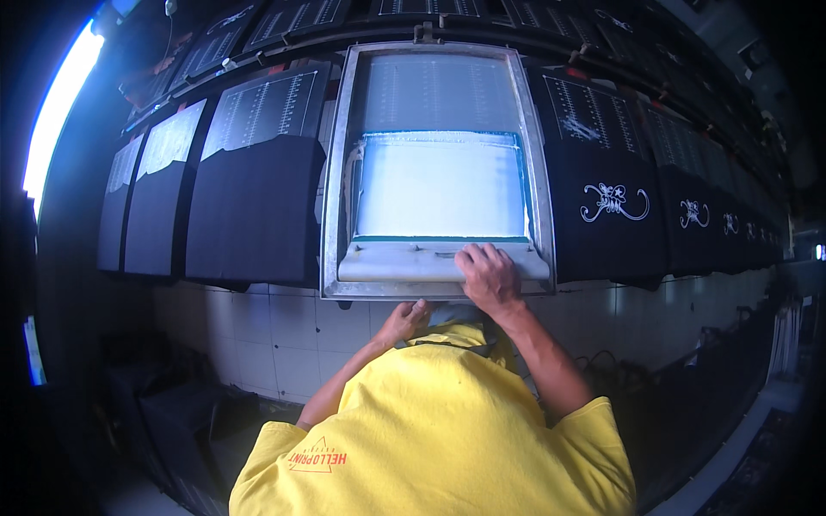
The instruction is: The person performs screen printing on a series of black shirts by lowering a mesh frame onto each garment and spreading white ink across the screen with a squeegee. They lift the frame after each pass and move to the next printing station in the row.
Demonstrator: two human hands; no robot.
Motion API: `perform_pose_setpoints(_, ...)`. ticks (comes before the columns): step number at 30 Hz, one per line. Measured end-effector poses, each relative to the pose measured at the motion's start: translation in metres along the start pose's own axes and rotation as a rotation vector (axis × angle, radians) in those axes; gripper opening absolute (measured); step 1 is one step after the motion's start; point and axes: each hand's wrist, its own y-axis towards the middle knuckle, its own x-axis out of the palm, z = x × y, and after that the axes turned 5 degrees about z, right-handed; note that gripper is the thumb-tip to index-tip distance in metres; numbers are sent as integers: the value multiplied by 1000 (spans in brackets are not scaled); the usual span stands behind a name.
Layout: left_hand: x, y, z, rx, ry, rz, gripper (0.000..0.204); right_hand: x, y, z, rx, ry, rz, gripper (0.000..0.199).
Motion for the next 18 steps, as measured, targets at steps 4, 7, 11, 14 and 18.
perform_pose_setpoints(4, -2, -5, 17, -128, -18, -23, 53, 5, -27, -12, 13, 1, 10, 51)
perform_pose_setpoints(7, -5, -9, 27, -175, 14, -43, 39, 8, -35, -16, 37, 13, -5, 64)
perform_pose_setpoints(11, -12, -10, 21, -166, -10, -84, 31, 15, -45, -18, 51, 59, 3, 75)
perform_pose_setpoints(14, -13, -2, -9, 34, 113, -98, 34, 13, -48, -22, 55, 90, 2, 74)
perform_pose_setpoints(18, -20, -11, 0, 100, 293, -119, 36, -2, -43, -17, 62, 222, 55, 68)
